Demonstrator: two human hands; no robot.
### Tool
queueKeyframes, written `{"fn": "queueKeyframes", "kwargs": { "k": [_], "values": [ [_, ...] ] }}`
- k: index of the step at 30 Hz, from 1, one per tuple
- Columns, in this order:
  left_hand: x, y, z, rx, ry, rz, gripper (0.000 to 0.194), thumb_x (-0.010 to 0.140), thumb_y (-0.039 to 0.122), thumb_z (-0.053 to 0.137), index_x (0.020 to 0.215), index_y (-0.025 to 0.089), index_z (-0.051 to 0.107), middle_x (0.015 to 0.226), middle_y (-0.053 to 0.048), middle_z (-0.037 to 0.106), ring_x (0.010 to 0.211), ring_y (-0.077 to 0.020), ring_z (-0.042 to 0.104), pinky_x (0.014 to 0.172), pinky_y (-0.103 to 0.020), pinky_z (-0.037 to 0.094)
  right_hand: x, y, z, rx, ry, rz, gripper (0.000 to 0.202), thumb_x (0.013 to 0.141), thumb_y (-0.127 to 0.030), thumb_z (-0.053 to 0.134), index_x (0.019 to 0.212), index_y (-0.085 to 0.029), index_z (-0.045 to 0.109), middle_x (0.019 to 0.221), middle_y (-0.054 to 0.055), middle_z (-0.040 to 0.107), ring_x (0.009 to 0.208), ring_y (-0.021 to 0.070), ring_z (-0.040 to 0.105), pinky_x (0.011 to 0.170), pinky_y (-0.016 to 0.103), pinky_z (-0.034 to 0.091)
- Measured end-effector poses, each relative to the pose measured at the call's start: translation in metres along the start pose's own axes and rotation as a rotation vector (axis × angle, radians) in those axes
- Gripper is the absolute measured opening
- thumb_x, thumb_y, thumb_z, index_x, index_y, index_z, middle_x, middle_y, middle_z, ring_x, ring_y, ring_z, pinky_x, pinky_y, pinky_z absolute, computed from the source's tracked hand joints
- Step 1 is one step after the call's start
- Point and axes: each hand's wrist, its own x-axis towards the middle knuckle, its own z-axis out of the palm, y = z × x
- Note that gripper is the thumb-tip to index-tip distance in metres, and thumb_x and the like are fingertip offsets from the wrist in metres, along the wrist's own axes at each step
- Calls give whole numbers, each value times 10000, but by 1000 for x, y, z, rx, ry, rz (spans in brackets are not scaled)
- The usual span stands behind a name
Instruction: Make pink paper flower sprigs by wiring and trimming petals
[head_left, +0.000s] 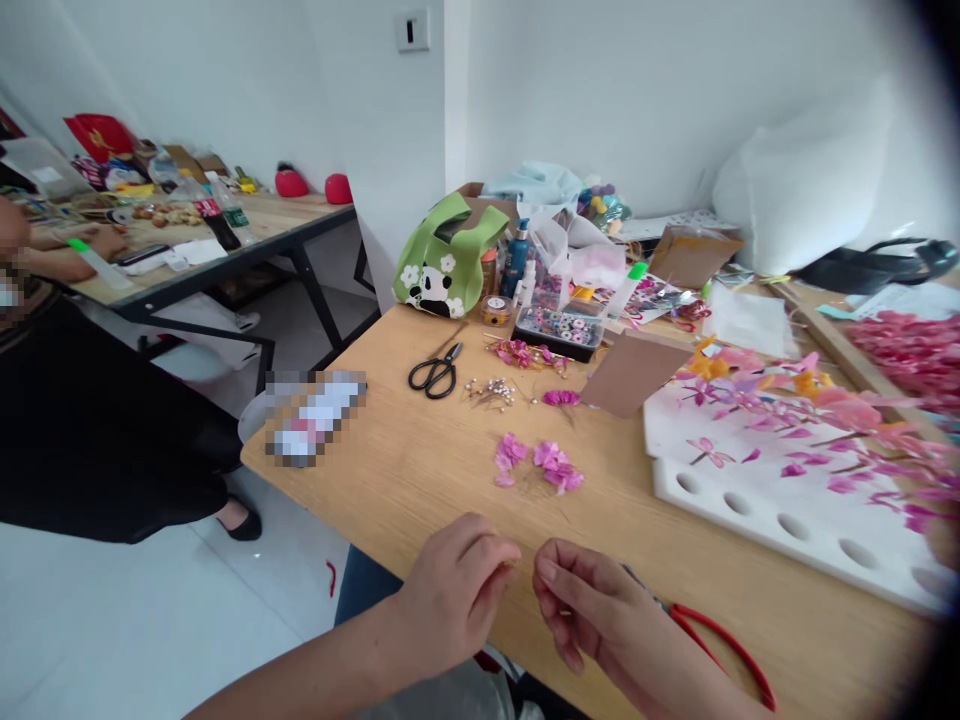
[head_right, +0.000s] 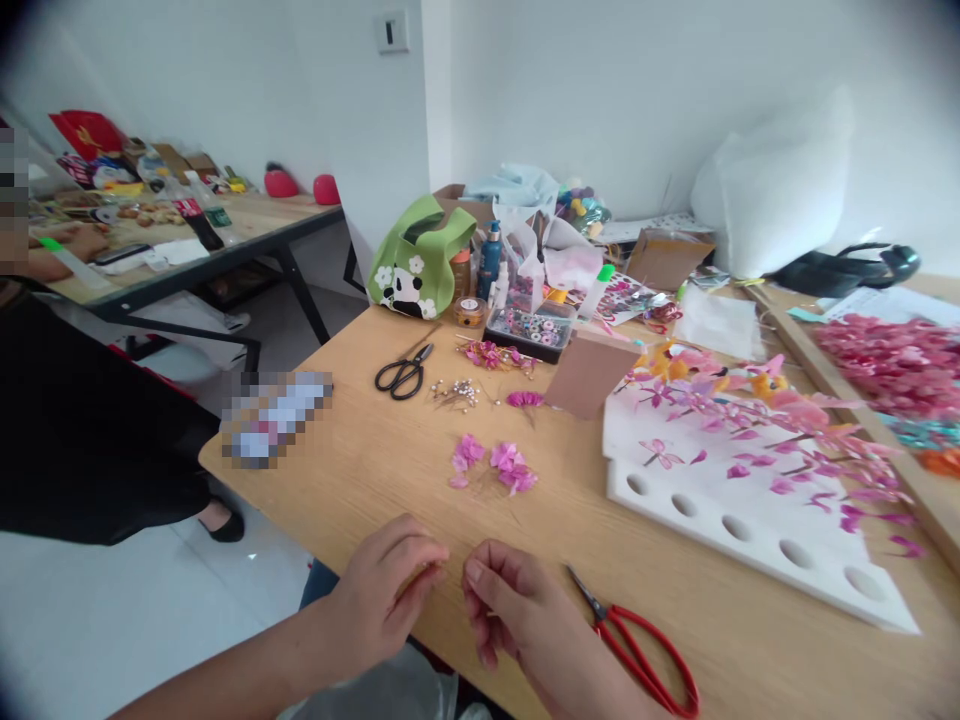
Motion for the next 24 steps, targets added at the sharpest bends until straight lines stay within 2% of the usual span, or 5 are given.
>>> {"fn": "queueKeyframes", "kwargs": {
  "k": [6,12,15,20,24],
  "values": [
    [8,2,-1,-180,-15,-136,154,892,157,427,815,157,560,749,-42,544,717,-147,495,647,-266,391,-4,7,-2,-735,133,-415,273,960,-360,380,754,-200,461,624,-17,481,540,121,466,485,242,404],
    [16,-5,3,-1083,-359,-942,340,634,428,710,659,175,484,537,43,461,458,-91,430,448,-215,312,-17,-5,-16,-1735,-42,-1290,334,935,-71,292,798,-166,582,775,90,625,689,204,515,625,339,410],
    [19,-5,4,-1052,-289,-891,331,656,427,705,672,166,503,544,44,473,471,-85,437,476,-215,334,-15,-8,-23,-1482,3,-1060,325,976,-150,278,846,-173,575,809,84,621,726,197,532,641,325,427],
    [20,1,3,-308,-39,-300,143,873,198,508,750,156,569,697,-5,538,666,-115,496,624,-238,379,-2,-6,-18,-441,93,-279,432,965,-506,317,847,-173,566,761,47,581,683,164,563,624,309,466],
    [18,-2,7,-25,-63,29,149,920,132,436,879,165,575,788,-33,587,737,-135,533,672,-243,430,7,-4,-15,-85,15,-90,430,815,-579,590,742,-157,547,658,-4,550,551,93,501,507,224,379]
  ]
}}
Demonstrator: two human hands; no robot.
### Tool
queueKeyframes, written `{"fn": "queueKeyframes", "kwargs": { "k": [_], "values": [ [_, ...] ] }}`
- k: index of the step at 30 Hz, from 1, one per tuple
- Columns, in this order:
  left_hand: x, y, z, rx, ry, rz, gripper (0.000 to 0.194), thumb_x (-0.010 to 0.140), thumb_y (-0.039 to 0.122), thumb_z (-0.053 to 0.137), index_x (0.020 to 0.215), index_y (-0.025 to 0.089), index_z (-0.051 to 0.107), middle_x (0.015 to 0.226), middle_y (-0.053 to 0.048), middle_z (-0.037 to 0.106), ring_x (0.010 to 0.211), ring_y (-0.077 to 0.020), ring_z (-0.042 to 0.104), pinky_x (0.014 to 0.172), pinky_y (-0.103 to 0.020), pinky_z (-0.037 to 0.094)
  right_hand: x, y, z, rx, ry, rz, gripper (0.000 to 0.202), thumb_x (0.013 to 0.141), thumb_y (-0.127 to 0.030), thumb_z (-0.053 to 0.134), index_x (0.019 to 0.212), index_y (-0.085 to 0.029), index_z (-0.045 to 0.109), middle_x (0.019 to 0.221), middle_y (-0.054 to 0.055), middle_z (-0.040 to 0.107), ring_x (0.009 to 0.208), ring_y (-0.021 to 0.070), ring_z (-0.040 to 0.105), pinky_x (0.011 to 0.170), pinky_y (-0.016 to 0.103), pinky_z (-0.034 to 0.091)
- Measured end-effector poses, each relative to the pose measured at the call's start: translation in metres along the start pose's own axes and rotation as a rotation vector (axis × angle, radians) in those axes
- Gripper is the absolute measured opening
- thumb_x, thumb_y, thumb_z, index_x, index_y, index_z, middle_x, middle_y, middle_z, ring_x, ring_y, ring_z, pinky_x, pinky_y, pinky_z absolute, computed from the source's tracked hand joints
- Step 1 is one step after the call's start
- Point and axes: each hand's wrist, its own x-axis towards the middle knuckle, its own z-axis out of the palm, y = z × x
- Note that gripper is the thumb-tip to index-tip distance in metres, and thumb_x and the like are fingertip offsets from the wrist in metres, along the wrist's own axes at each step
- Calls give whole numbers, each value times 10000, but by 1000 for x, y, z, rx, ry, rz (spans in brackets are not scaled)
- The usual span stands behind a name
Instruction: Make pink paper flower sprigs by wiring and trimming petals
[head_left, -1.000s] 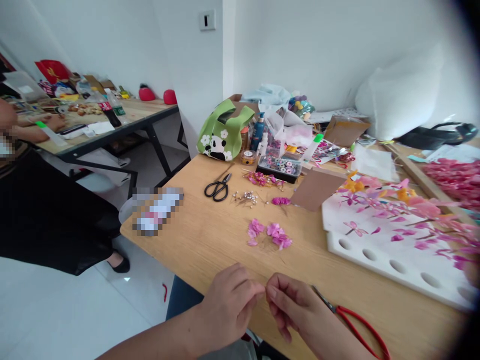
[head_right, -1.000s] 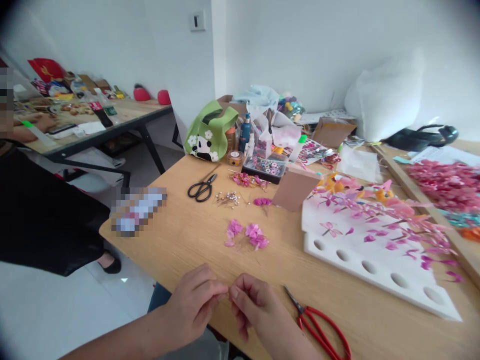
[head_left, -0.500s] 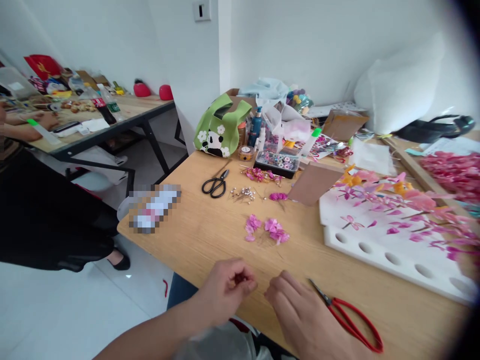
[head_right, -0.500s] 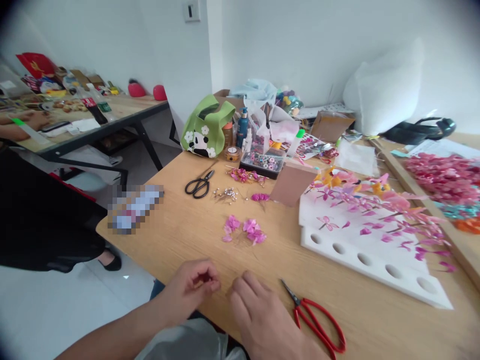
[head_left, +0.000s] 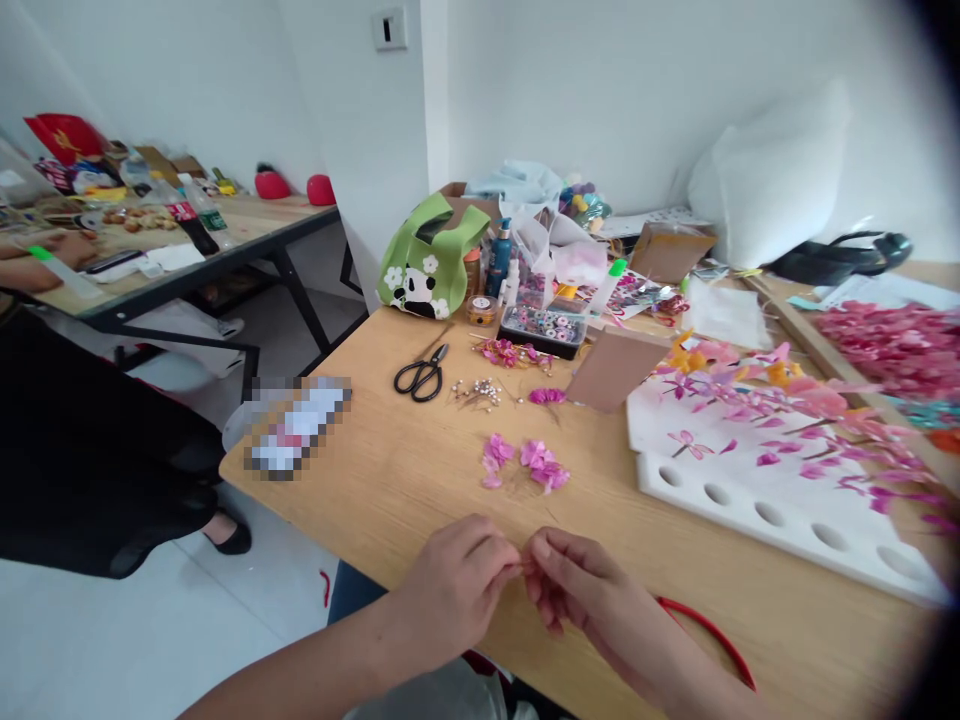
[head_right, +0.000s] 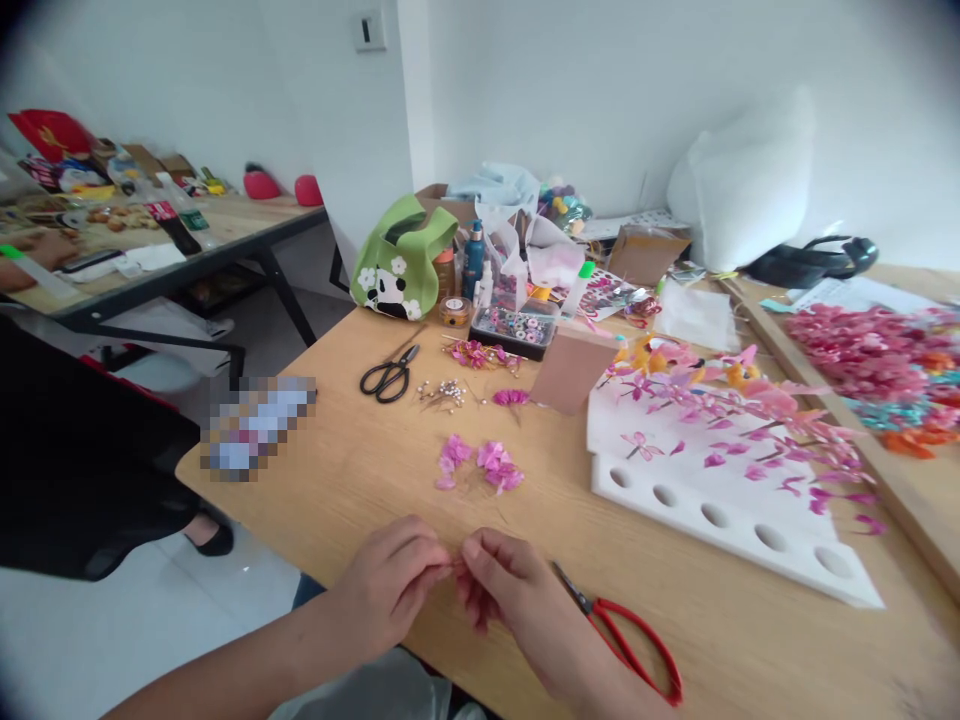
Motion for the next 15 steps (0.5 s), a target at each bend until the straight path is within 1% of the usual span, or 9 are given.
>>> {"fn": "queueKeyframes", "kwargs": {
  "k": [2,4,5,7,9,10,11,13,15],
  "values": [
    [1,-3,1,52,8,39,141,925,142,449,990,174,570,836,-40,609,766,-140,554,696,-245,456,2,0,-1,-5,8,18,435,759,-567,668,715,-156,530,619,-31,528,506,64,464,478,200,339],
    [3,-5,0,61,1,59,169,926,158,463,1062,182,560,853,-40,621,774,-142,566,701,-244,469,2,1,-3,-34,25,32,466,734,-596,672,693,-162,507,588,-47,506,478,56,445,454,191,318],
    [4,-5,0,59,-9,65,164,927,162,462,1049,182,569,840,-38,621,766,-141,566,695,-243,471,2,1,-4,-58,36,33,480,735,-616,655,681,-168,491,575,-51,496,467,57,439,444,192,313],
    [5,-5,-2,45,-34,55,163,927,151,442,960,175,599,799,-40,612,738,-140,557,674,-245,466,0,4,-4,-148,61,2,481,771,-634,595,669,-183,461,563,-55,476,452,64,430,432,199,317],
    [7,-3,-3,-22,-35,13,197,918,142,422,887,160,615,772,-50,606,713,-142,545,658,-254,456,-2,7,-3,-353,111,-87,428,862,-579,500,675,-197,444,560,-54,455,458,79,430,434,211,327],
    [7,-1,-3,-87,-30,-37,199,910,153,428,861,153,621,756,-53,605,702,-142,542,652,-260,451,-4,9,-2,-506,148,-162,390,907,-518,458,681,-202,440,568,-47,458,474,89,440,444,218,334],
    [8,-1,-2,-191,-29,-123,194,902,182,448,829,148,625,728,-50,602,680,-140,540,637,-261,447,-6,10,-1,-675,187,-272,350,943,-442,423,688,-204,439,582,-37,472,492,97,455,456,223,340],
    [10,-1,-1,-519,-56,-390,205,865,289,528,745,146,611,631,-25,580,585,-122,528,560,-246,434,-10,9,0,-1001,247,-590,297,976,-279,380,697,-204,450,605,-15,509,523,111,488,475,232,347],
    [12,-5,0,-918,-146,-707,264,768,385,639,676,143,589,536,8,549,459,-95,494,442,-214,395,-13,3,1,-1279,225,-906,294,975,-164,339,728,-198,495,629,12,563,549,134,527,505,256,372]
  ]
}}
